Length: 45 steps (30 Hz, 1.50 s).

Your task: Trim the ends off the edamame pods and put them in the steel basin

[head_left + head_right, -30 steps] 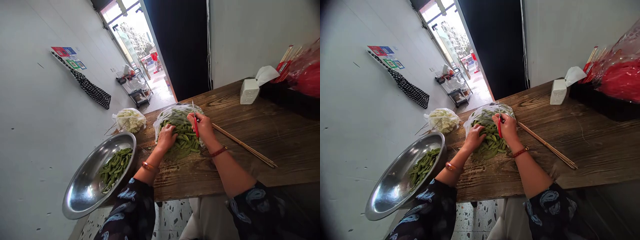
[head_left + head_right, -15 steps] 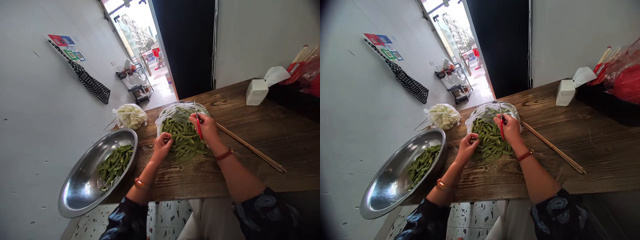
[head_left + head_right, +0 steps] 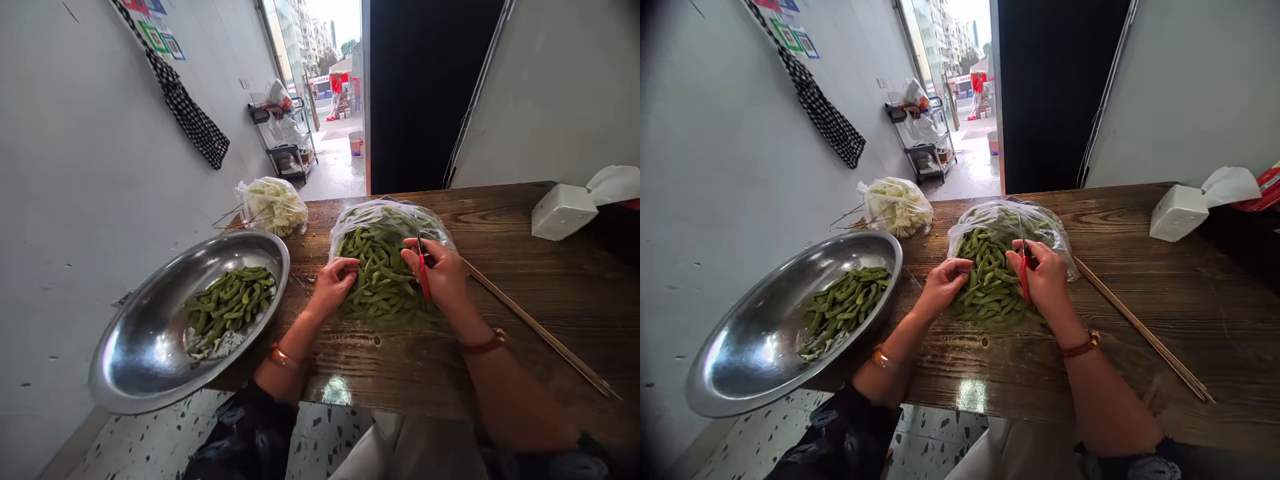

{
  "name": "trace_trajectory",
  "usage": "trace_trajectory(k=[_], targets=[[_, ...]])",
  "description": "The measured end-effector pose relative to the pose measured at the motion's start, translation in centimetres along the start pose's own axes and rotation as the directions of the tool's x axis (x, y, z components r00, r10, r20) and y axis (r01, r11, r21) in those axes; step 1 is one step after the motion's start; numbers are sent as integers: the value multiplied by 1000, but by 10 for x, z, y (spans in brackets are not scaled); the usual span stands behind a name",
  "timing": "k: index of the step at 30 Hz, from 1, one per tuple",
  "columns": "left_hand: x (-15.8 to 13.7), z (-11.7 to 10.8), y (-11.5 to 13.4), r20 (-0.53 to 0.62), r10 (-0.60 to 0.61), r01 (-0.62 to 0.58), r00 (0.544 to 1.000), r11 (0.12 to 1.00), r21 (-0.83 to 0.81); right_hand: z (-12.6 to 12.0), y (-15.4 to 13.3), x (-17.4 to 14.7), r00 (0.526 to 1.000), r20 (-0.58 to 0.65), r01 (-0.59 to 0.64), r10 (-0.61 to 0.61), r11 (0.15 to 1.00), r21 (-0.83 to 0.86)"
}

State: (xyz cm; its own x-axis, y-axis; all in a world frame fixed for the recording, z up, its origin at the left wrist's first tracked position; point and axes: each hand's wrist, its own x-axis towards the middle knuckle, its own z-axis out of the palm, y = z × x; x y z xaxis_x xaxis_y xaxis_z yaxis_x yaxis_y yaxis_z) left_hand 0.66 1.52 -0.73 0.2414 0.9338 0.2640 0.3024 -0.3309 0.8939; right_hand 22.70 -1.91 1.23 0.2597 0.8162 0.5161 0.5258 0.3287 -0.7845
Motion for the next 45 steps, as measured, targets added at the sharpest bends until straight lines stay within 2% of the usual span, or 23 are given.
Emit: trace_trajectory(k=[2,5,9,12,15,18,20,22,25,27,33,38,42,45], targets=[[1,-2,-1,8,35,-35,999,999,31,2,2,-1,999,10,41,-40,998,-48],[1,-4,-4,-20,106,-100,994,977,189,4,6,-1,997,29,77,-75,993,-88],[0,-6,-7,44,162,-166,986,904,394,7,8,-2,992,25,125,-123,984,-130],[-1,-6,-6,108,166,-198,980,832,519,12,7,-4,983,81,176,-165,972,-154],[-2,-7,-2,87,183,-200,979,800,567,17,6,-7,970,144,219,-197,962,-161],[-3,-8,3,-3,178,-158,984,879,450,19,5,-8,970,149,218,-193,960,-178],[-3,-8,6,-64,109,-88,992,958,273,19,4,-9,972,147,208,-183,961,-180],[-2,-8,9,-88,7,-5,996,1000,21,19,2,-9,974,142,202,-179,963,-176],[-2,-8,13,-19,-128,115,992,935,-336,18,2,-9,974,126,210,-191,963,-169],[-3,-9,15,30,-180,173,983,868,-465,19,3,-9,973,112,219,-201,959,-181],[-4,-11,16,34,-222,194,974,758,-622,27,22,-14,977,47,212,-208,918,-335],[-6,-5,12,17,-194,161,981,763,-626,31,36,-16,972,28,219,-233,859,-463],[-9,-3,11,69,-167,173,983,759,-628,17,31,-17,953,2,267,-304,835,-482],[-10,-4,12,93,-123,154,988,768,-622,0,23,-34,962,14,243,-271,839,-487]])
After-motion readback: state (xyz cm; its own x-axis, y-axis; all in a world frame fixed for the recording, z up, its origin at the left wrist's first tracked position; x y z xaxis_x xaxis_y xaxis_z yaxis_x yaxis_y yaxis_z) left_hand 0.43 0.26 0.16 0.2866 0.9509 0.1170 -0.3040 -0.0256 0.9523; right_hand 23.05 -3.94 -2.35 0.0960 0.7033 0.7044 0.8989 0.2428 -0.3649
